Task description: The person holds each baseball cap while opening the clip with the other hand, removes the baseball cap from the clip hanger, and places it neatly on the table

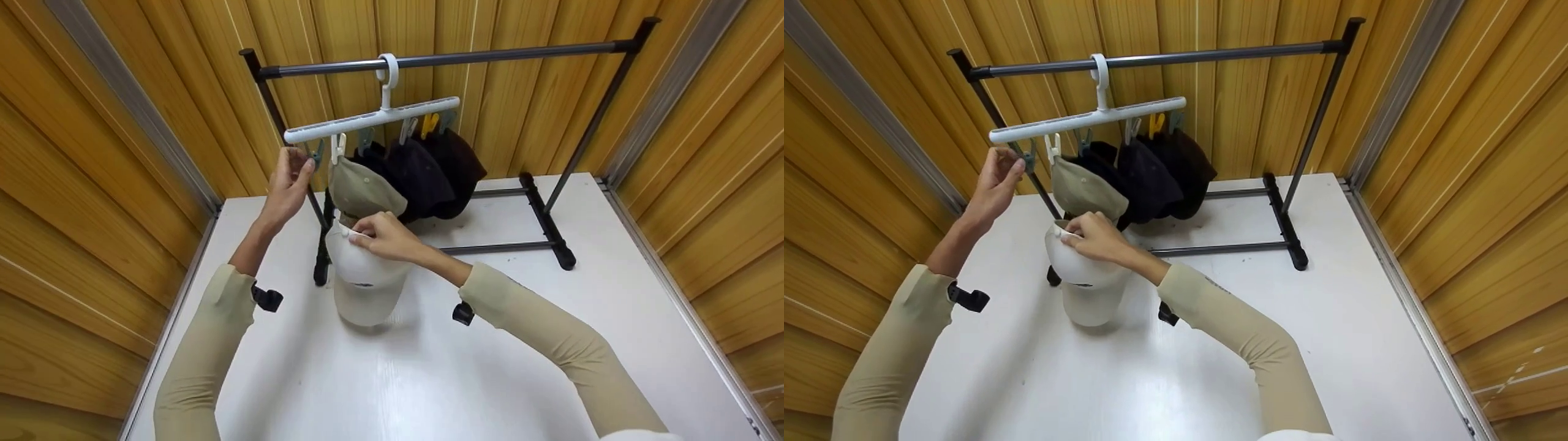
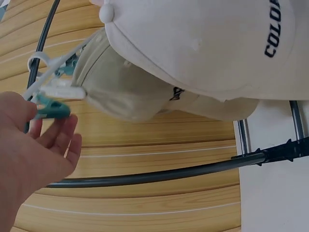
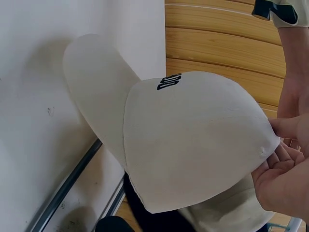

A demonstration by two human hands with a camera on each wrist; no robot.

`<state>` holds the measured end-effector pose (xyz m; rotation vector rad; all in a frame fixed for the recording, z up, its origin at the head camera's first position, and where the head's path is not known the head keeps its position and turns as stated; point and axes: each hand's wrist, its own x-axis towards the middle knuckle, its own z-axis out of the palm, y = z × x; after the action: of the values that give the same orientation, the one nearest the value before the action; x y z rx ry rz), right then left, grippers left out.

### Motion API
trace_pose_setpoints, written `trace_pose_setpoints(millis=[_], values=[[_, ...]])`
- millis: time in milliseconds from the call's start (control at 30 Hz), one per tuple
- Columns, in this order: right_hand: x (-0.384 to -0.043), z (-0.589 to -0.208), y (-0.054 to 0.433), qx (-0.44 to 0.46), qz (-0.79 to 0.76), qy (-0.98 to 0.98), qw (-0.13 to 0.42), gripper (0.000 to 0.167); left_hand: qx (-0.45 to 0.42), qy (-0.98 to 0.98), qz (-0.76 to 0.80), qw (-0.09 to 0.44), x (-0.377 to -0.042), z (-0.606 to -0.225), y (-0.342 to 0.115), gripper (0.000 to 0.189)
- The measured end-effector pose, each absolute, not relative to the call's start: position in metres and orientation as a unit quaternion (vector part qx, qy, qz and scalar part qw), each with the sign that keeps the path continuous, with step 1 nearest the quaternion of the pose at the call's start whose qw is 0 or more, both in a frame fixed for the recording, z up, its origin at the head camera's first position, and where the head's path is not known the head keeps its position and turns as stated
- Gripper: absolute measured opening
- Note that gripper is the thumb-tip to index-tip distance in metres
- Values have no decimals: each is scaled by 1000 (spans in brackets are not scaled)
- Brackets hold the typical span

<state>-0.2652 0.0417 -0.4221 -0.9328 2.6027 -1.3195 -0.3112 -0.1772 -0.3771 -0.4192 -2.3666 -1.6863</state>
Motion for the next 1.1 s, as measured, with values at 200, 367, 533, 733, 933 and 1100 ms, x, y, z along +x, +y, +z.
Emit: trace_pose_setpoints(millis=[200,367,533,733,933,1100], values=[[-258,-420,59,-290,-446,845,55,18,-126,-830,-527,133,-308,-380,-175,32],[-249,-414,77,-253,-473,841,77,17,-134,-858,-478,135,-308,-387,-177,37],[-244,-408,93,-220,-492,836,101,18,-110,-900,-393,153,-304,-400,-184,46],[-240,-403,116,-183,-509,834,106,20,-92,-943,-287,144,-302,-418,-196,64],[-239,-396,139,-171,-522,829,108,21,-107,-968,-208,88,-298,-437,-208,81],[-237,-392,159,-152,-515,837,105,23,-117,-971,-201,48,-292,-455,-217,86]])
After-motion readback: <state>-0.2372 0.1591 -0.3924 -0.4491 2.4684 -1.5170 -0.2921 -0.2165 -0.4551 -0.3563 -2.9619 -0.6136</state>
